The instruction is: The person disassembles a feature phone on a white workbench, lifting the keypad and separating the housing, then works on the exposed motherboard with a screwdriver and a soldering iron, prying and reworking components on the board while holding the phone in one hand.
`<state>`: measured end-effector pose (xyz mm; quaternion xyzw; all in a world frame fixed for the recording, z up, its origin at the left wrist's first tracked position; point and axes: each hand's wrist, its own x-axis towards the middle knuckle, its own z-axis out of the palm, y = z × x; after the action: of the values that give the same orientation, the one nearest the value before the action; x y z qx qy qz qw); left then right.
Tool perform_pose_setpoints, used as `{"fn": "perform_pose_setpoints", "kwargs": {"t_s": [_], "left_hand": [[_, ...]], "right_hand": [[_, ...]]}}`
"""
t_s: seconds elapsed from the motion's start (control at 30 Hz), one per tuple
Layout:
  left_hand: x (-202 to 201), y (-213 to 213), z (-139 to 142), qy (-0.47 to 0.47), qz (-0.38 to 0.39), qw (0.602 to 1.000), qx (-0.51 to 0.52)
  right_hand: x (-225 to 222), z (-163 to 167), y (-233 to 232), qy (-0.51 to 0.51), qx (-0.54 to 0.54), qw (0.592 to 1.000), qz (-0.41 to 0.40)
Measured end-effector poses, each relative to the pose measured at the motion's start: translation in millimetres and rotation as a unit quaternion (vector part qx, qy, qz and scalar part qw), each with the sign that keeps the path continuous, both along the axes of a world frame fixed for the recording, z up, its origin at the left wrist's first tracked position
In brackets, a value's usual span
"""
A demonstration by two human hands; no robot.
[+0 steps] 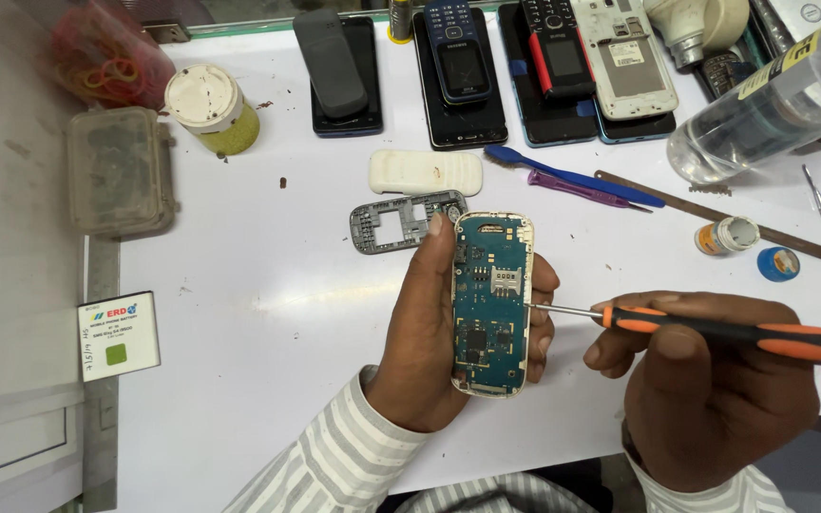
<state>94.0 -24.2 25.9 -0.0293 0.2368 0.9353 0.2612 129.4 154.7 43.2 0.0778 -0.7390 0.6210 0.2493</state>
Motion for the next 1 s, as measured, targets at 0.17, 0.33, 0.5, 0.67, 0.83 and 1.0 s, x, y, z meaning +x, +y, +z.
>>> {"fn": "perform_pose_setpoints", "kwargs": {"t_s": [0.17,0.33,0.5,0.67,0.83,1.0], "left_hand": [[2,0,-1,0.025,0.018,0.999,-0.043],[2,1,-4,0.042,0.038,0.997,-0.046],[1,2,-7,0.008,0.03,0.999,-0.031],[0,2,-7,-0.001,0.039,0.998,-0.054],[-4,3,-5,-0.02,0.081,0.988,-0.127],[-5,3,-2,-0.013,0.105,0.985,-0.133]], "right_hand": [[1,-6,0,-0.018,-0.012,1.0,0.004],[-5,-18,3,-0.083,-0.09,0.992,0.037],[-20,-27,7,-0.218,-0.247,0.94,0.086],[-22,-27,6,-0.225,-0.233,0.942,0.087],[-2,-24,-1,-0.032,-0.056,0.998,0.028],[19,-24,0,0.001,-0.049,0.998,0.046]]}}
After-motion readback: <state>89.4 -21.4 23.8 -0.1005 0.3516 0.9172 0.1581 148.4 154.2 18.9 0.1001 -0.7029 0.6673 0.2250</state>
